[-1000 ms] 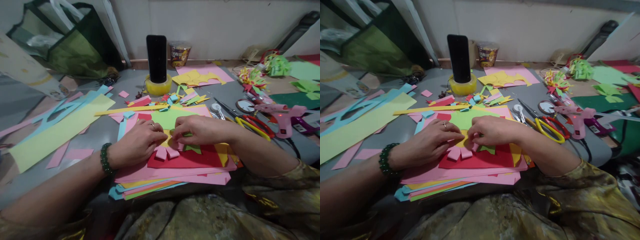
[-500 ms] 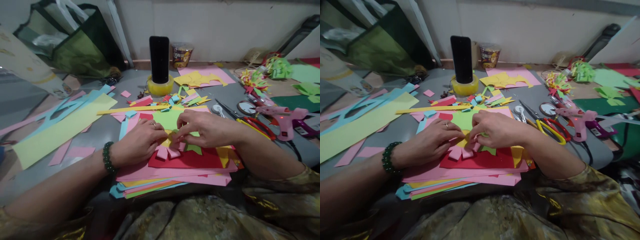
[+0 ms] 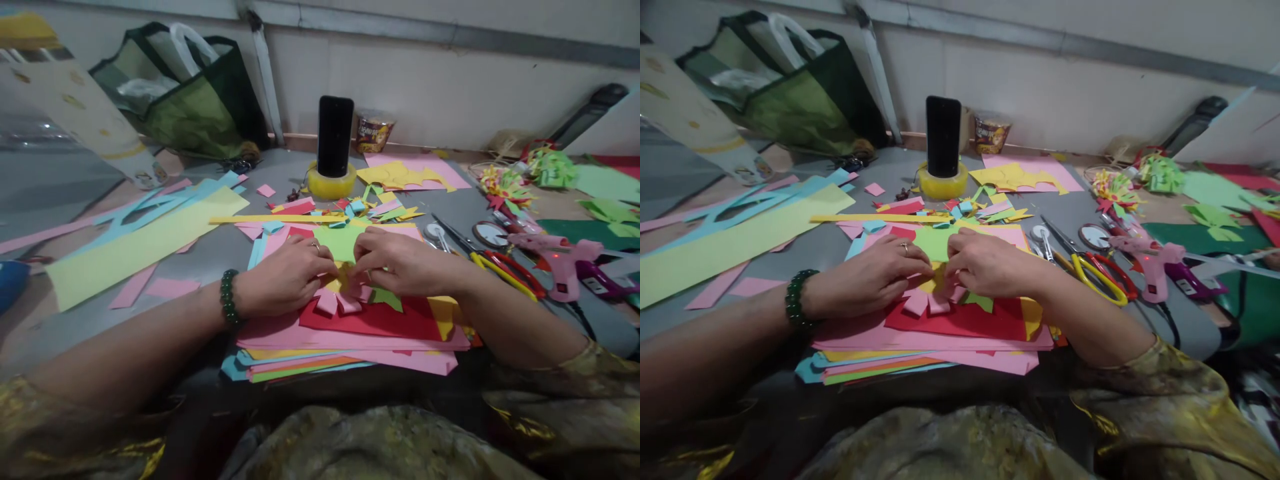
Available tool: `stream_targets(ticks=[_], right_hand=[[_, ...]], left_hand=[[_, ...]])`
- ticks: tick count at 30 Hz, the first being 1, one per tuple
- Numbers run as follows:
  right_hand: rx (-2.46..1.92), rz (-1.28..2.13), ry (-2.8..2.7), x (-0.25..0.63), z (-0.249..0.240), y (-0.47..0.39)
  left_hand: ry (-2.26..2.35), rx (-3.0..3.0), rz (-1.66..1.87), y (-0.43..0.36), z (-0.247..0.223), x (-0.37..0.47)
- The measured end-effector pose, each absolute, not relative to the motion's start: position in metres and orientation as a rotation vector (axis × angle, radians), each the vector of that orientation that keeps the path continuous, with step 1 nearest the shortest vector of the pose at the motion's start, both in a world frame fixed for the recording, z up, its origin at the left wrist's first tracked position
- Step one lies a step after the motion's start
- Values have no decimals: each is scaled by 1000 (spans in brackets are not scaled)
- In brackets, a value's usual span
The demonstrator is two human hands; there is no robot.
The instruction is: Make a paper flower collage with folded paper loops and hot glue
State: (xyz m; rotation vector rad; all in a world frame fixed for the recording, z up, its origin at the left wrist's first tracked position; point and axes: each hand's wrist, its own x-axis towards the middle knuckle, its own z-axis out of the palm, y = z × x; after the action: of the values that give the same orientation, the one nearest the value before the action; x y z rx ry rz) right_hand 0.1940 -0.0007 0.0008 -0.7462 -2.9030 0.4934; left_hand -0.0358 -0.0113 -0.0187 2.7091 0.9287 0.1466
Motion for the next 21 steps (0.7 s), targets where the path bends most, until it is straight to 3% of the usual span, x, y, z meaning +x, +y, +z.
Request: stream_targets(ticks=[17, 21], right_hand=[[-910, 448, -2907, 190, 3, 1], [-1387, 417, -2698, 194, 16, -5]], left_hand=[[857, 2690, 255, -8, -23, -38], [1016, 2517, 570, -2, -21, -46]])
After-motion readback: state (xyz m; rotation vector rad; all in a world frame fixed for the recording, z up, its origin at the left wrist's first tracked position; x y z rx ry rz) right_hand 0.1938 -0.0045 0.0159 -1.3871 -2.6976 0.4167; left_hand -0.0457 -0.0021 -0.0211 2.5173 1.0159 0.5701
